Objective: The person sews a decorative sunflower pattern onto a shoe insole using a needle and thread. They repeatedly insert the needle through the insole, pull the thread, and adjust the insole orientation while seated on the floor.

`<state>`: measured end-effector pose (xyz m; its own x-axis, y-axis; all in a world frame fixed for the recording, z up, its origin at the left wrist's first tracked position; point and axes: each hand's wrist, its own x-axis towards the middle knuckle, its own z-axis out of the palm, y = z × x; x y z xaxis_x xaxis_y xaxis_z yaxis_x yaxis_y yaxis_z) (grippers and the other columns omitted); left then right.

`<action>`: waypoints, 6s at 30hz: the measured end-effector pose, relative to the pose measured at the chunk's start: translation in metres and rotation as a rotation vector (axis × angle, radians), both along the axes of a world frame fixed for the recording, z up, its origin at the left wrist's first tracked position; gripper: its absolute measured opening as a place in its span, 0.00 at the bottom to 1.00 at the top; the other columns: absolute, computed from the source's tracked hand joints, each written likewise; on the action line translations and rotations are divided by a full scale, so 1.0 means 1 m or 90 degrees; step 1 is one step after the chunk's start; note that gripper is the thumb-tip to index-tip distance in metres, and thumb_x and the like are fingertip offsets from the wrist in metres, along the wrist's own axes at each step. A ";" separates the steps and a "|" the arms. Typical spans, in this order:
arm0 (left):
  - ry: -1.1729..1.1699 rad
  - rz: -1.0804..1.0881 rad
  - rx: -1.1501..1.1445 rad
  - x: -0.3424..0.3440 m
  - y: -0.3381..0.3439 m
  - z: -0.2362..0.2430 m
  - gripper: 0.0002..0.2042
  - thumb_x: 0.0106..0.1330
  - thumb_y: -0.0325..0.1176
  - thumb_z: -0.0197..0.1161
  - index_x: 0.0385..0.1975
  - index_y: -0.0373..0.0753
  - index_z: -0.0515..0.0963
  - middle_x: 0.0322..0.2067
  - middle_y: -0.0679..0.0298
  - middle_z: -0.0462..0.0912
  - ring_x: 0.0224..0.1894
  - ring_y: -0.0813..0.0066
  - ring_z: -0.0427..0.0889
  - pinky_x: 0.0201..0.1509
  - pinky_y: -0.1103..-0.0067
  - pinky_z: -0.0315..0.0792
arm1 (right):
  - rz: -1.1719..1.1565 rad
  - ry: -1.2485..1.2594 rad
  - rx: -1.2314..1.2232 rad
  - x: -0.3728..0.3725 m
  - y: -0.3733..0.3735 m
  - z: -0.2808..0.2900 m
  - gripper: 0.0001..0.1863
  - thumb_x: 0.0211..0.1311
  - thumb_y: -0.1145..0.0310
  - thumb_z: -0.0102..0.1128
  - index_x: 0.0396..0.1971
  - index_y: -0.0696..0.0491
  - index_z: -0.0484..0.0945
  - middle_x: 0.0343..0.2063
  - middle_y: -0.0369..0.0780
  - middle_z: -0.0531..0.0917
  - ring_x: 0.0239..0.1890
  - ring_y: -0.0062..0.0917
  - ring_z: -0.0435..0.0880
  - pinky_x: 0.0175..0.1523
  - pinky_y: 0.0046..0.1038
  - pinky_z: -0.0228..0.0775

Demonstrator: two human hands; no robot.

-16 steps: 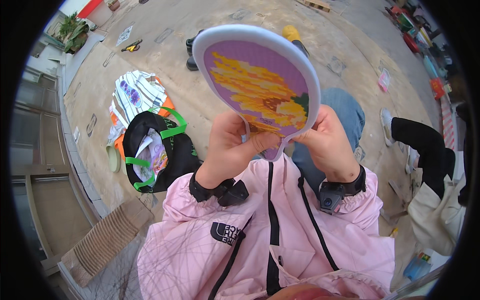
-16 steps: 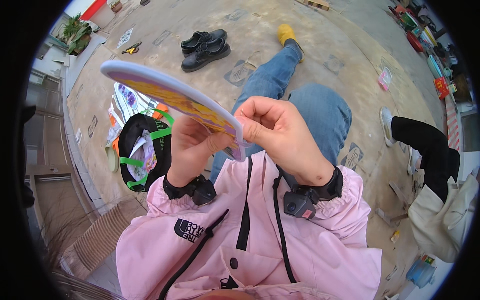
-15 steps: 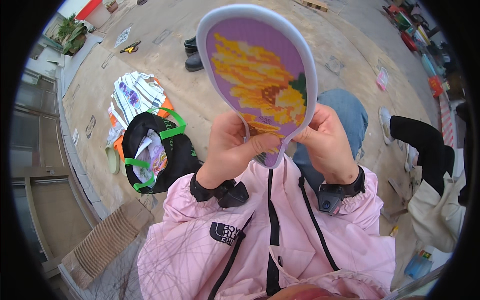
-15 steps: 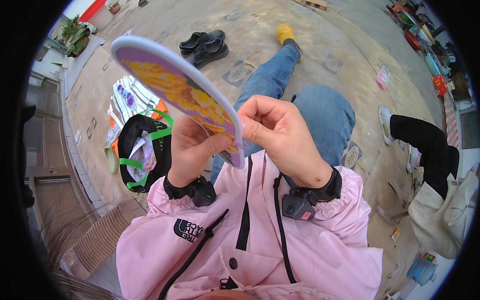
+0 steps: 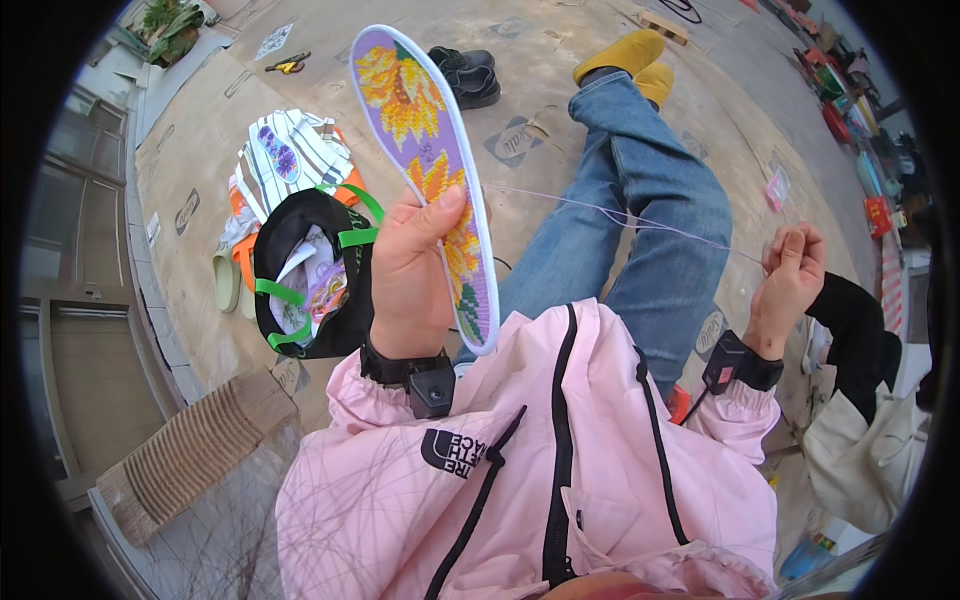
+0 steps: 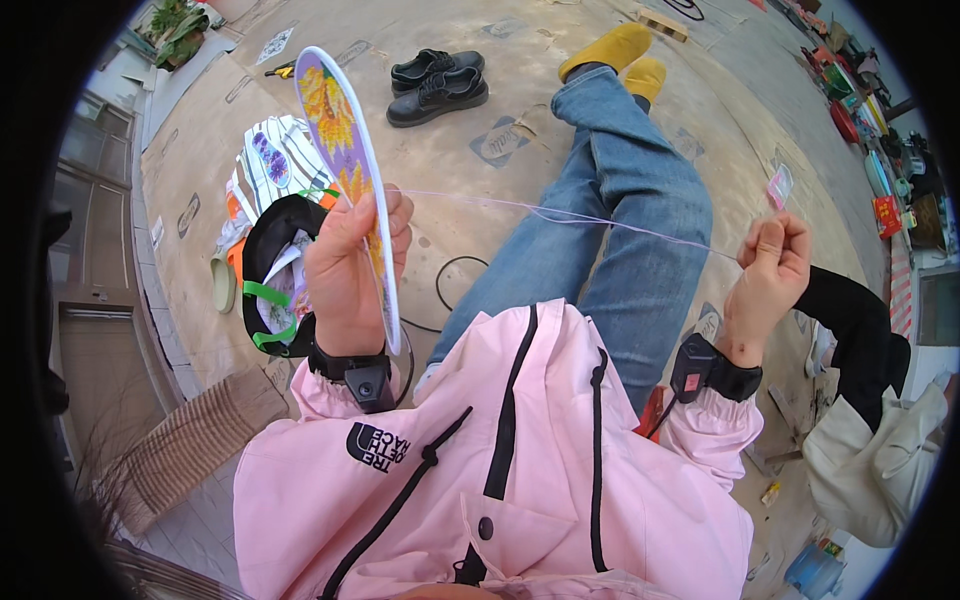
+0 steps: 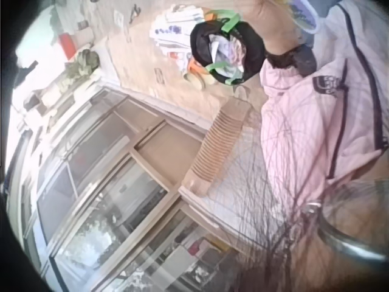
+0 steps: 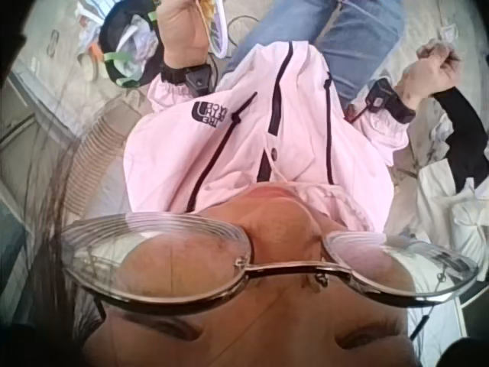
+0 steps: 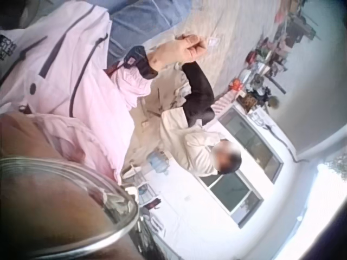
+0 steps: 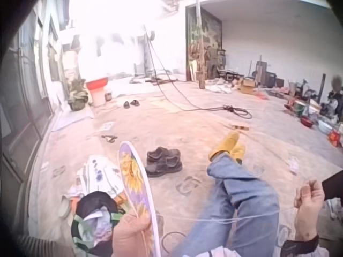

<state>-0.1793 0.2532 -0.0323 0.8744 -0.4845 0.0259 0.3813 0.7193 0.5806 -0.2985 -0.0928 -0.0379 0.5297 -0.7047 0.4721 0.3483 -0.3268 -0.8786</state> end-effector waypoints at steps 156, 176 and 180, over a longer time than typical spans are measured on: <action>-0.170 0.227 0.347 -0.009 -0.128 -0.063 0.15 0.57 0.18 0.65 0.43 0.29 0.74 0.38 0.61 0.82 0.37 0.80 0.81 0.41 0.82 0.75 | 0.108 0.148 -0.316 0.053 0.101 -0.042 0.13 0.41 0.87 0.66 0.30 0.60 0.82 0.20 0.40 0.74 0.19 0.24 0.74 0.21 0.23 0.62; -0.224 0.236 0.359 -0.015 -0.132 -0.066 0.13 0.56 0.17 0.65 0.41 0.31 0.75 0.35 0.65 0.82 0.31 0.87 0.78 0.32 0.87 0.70 | 0.082 0.166 -0.299 0.053 0.103 -0.047 0.12 0.41 0.88 0.63 0.29 0.60 0.81 0.17 0.39 0.70 0.15 0.22 0.69 0.18 0.22 0.58; -0.247 0.238 0.374 -0.014 -0.133 -0.067 0.13 0.56 0.16 0.65 0.41 0.31 0.75 0.35 0.65 0.82 0.31 0.87 0.77 0.32 0.87 0.70 | 0.073 0.172 -0.303 0.054 0.103 -0.047 0.12 0.42 0.88 0.63 0.29 0.60 0.81 0.17 0.39 0.70 0.15 0.23 0.69 0.19 0.23 0.58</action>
<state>-0.1931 0.1198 -0.0997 0.9626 -0.1901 0.1930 -0.1314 0.2954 0.9463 -0.2447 0.0103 -0.0846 0.7370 -0.3774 0.5607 0.1873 -0.6830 -0.7060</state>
